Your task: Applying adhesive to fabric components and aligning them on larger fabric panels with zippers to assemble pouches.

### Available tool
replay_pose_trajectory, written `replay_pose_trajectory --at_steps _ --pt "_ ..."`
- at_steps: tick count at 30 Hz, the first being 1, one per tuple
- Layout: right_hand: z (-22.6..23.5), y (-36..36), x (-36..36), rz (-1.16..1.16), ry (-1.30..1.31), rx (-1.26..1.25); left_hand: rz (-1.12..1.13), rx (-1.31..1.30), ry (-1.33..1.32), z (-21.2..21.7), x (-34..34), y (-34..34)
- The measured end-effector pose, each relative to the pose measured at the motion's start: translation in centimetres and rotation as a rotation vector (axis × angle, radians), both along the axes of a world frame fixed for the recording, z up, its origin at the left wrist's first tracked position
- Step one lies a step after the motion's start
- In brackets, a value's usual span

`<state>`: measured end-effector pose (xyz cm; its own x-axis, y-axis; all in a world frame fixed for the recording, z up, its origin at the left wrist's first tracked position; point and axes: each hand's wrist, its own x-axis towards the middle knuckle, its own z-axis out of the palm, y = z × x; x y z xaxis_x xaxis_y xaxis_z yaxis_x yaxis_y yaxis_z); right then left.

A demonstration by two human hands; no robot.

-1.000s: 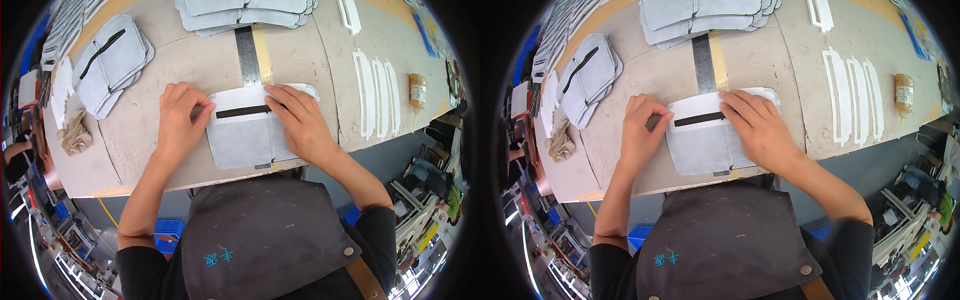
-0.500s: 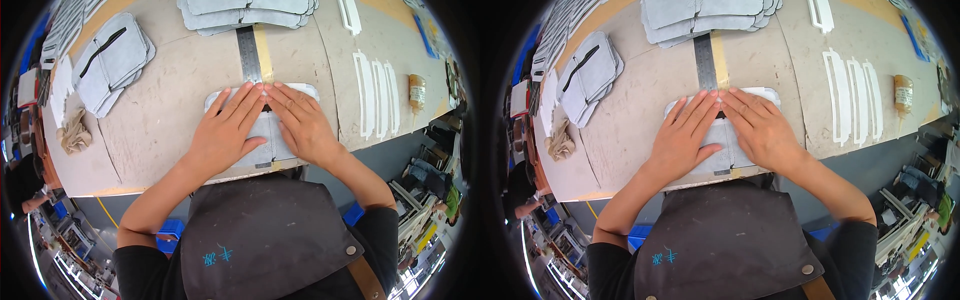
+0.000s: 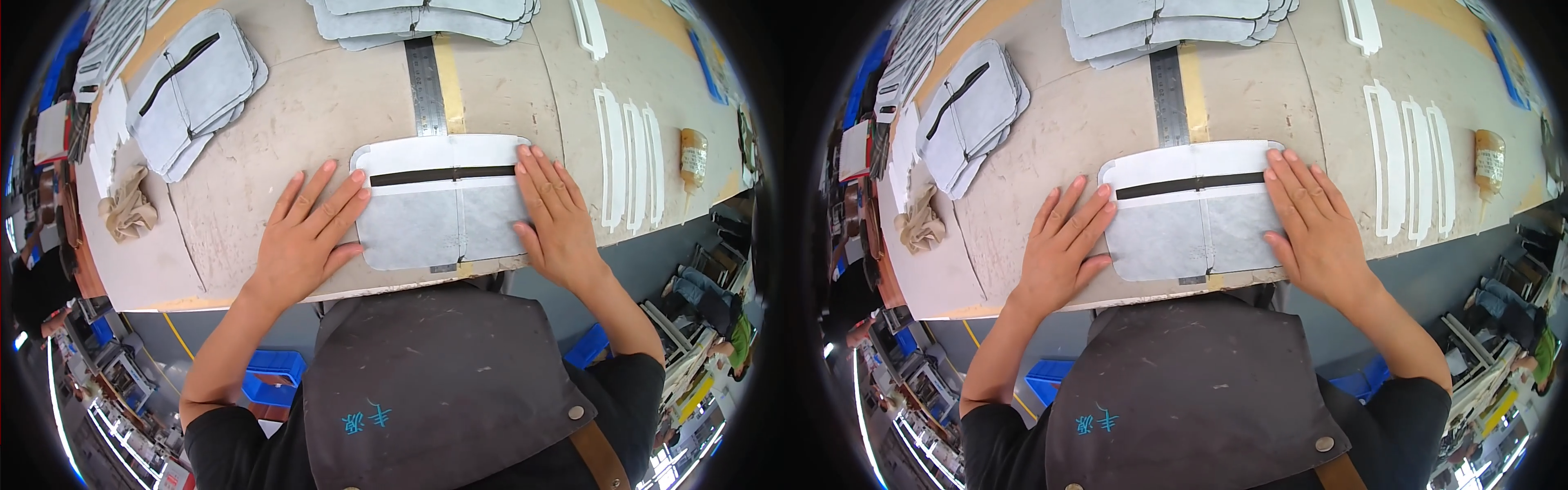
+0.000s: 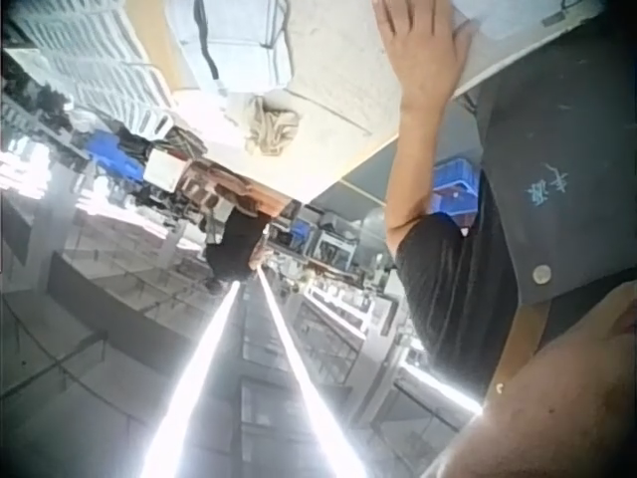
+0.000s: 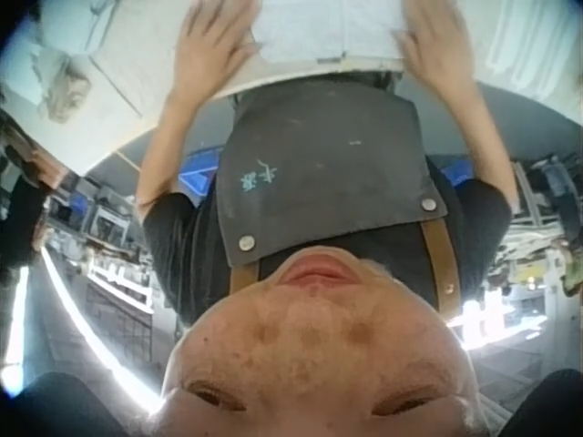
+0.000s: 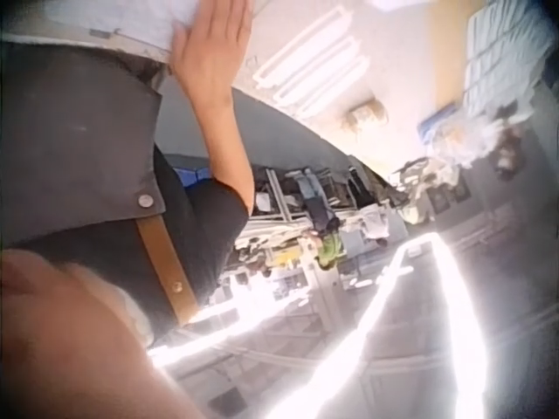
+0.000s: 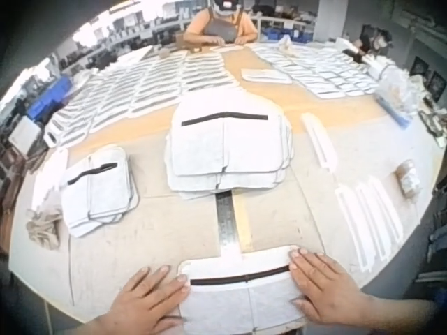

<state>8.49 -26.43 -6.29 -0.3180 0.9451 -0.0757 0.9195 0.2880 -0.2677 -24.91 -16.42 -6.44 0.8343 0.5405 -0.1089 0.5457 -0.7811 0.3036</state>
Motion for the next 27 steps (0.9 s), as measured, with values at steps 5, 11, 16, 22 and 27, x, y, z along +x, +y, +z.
replay_pose_trajectory --at_steps 5,11,16,22,27 --pt "0.2 -0.2 0.2 0.006 -0.072 -0.011 -0.017 0.061 0.004 0.3 0.1 0.6" --pt "0.1 -0.6 0.5 -0.012 -0.11 0.005 0.041 0.025 -0.02 1.5 0.4 0.5" --pt "0.0 -0.8 0.4 -0.048 0.0 0.026 0.235 -0.074 -0.333 0.2 3.1 1.7" --pt "-0.7 -0.1 0.5 -0.263 0.38 0.18 0.075 -0.03 -0.617 -0.8 12.7 3.1" --pt "-0.9 0.5 0.5 -0.361 0.435 0.248 0.124 -0.124 -0.486 -1.7 15.4 3.9"
